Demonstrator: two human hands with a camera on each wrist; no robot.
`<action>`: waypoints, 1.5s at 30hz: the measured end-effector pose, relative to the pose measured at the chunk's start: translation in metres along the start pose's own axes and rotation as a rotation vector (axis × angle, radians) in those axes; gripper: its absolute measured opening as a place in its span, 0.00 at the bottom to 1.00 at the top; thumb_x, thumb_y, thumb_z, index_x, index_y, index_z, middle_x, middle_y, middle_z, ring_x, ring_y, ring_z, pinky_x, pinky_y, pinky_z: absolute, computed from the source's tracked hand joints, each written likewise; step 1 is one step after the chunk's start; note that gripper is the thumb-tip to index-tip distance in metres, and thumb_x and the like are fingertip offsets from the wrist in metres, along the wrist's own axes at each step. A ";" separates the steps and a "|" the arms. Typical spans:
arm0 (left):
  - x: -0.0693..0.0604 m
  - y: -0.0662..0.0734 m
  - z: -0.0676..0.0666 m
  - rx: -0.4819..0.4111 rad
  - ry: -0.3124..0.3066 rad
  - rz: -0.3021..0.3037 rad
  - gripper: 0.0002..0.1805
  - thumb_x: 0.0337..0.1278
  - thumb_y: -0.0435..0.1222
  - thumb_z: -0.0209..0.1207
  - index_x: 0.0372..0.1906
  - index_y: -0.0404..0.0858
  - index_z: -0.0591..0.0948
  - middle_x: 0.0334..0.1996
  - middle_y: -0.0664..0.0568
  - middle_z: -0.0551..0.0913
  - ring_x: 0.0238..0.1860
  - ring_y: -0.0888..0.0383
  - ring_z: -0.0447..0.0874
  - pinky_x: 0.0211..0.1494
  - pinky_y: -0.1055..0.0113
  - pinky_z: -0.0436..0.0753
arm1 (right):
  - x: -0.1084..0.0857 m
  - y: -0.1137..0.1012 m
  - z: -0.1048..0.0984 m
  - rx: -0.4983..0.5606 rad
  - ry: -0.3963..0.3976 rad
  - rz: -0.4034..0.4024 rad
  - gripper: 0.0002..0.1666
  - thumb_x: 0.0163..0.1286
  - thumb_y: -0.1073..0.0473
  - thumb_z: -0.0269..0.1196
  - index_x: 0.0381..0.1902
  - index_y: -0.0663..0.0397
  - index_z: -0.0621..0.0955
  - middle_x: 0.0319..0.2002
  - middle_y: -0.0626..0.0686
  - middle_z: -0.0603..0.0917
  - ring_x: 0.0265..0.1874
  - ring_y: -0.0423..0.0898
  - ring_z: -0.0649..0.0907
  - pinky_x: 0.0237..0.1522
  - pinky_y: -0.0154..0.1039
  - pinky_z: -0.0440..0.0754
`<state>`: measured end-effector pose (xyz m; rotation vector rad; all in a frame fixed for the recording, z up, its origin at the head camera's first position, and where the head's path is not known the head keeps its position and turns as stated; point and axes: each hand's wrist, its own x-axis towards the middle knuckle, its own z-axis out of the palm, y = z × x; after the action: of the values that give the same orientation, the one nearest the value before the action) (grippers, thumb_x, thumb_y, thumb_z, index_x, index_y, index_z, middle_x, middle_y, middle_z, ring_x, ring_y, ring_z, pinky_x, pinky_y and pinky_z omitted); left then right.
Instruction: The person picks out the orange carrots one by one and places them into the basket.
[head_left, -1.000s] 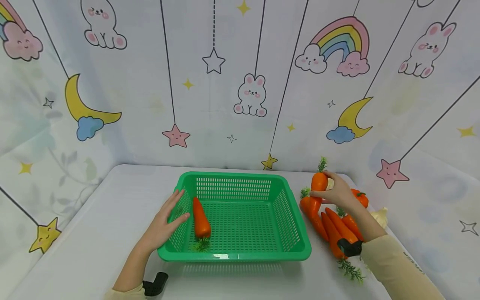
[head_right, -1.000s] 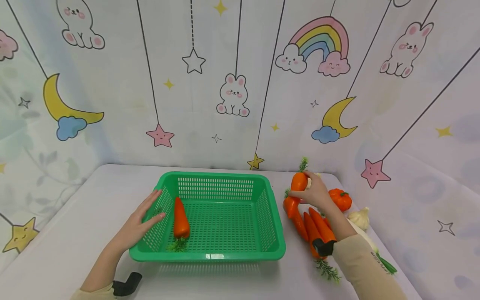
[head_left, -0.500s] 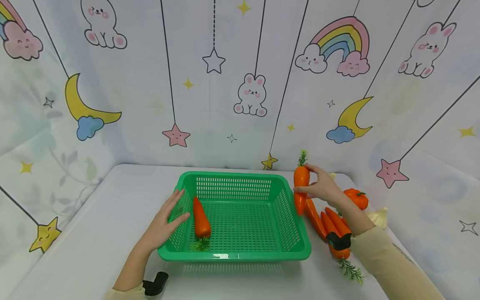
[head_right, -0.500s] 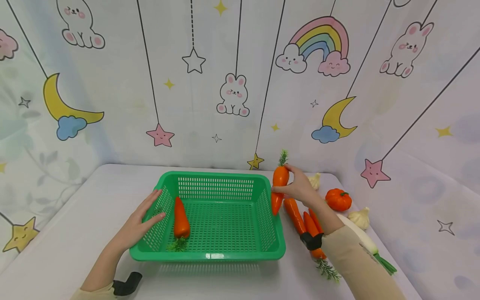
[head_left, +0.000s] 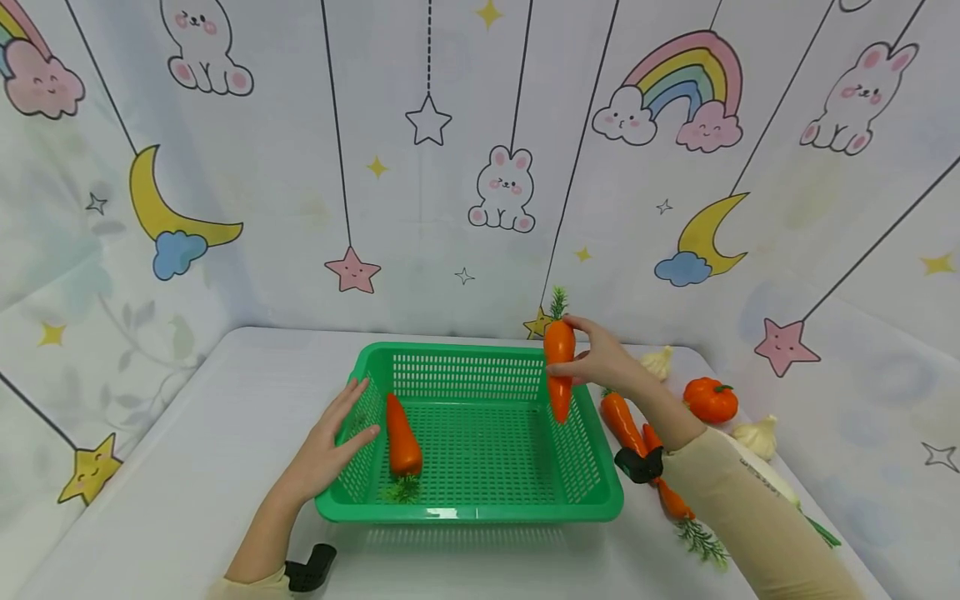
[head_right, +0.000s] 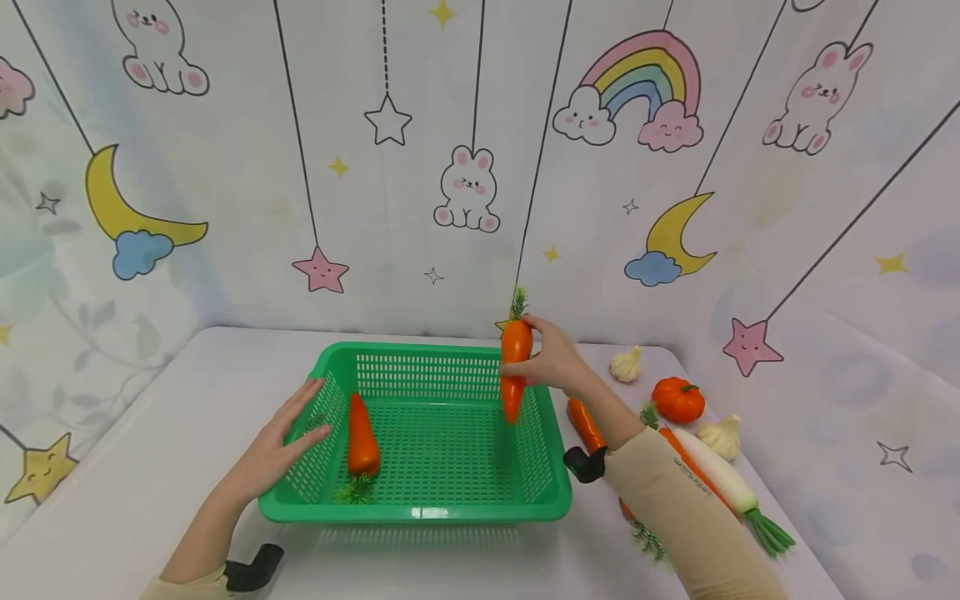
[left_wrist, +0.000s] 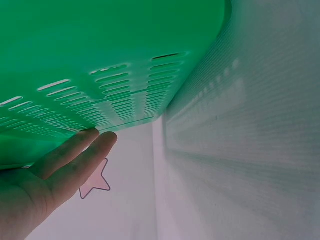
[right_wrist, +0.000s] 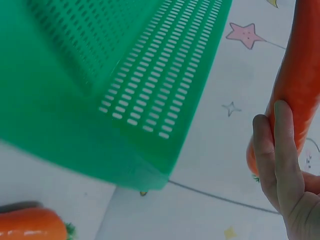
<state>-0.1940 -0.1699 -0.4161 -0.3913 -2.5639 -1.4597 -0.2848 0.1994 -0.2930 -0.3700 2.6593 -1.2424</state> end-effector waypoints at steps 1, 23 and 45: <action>0.000 0.000 0.000 -0.001 0.000 0.000 0.37 0.61 0.45 0.54 0.71 0.43 0.53 0.71 0.42 0.44 0.69 0.37 0.41 0.56 0.29 0.49 | 0.002 -0.003 0.002 0.001 -0.005 -0.008 0.54 0.53 0.56 0.70 0.71 0.54 0.52 0.59 0.66 0.65 0.41 0.56 0.79 0.37 0.47 0.82; -0.002 0.001 0.000 -0.008 0.003 -0.001 0.36 0.62 0.42 0.53 0.71 0.41 0.52 0.71 0.42 0.44 0.69 0.37 0.40 0.57 0.29 0.49 | 0.035 -0.037 0.068 0.026 -0.163 -0.165 0.52 0.51 0.62 0.70 0.69 0.55 0.56 0.63 0.60 0.60 0.37 0.54 0.80 0.31 0.43 0.83; 0.000 -0.001 0.000 0.002 0.001 -0.013 0.36 0.62 0.44 0.53 0.71 0.43 0.53 0.71 0.43 0.44 0.68 0.37 0.41 0.56 0.29 0.49 | 0.057 -0.040 0.131 -0.127 -0.295 -0.219 0.51 0.50 0.58 0.71 0.68 0.57 0.58 0.60 0.59 0.65 0.38 0.49 0.78 0.30 0.37 0.81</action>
<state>-0.1941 -0.1702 -0.4167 -0.3744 -2.5708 -1.4616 -0.2985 0.0626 -0.3485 -0.8157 2.4975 -0.9830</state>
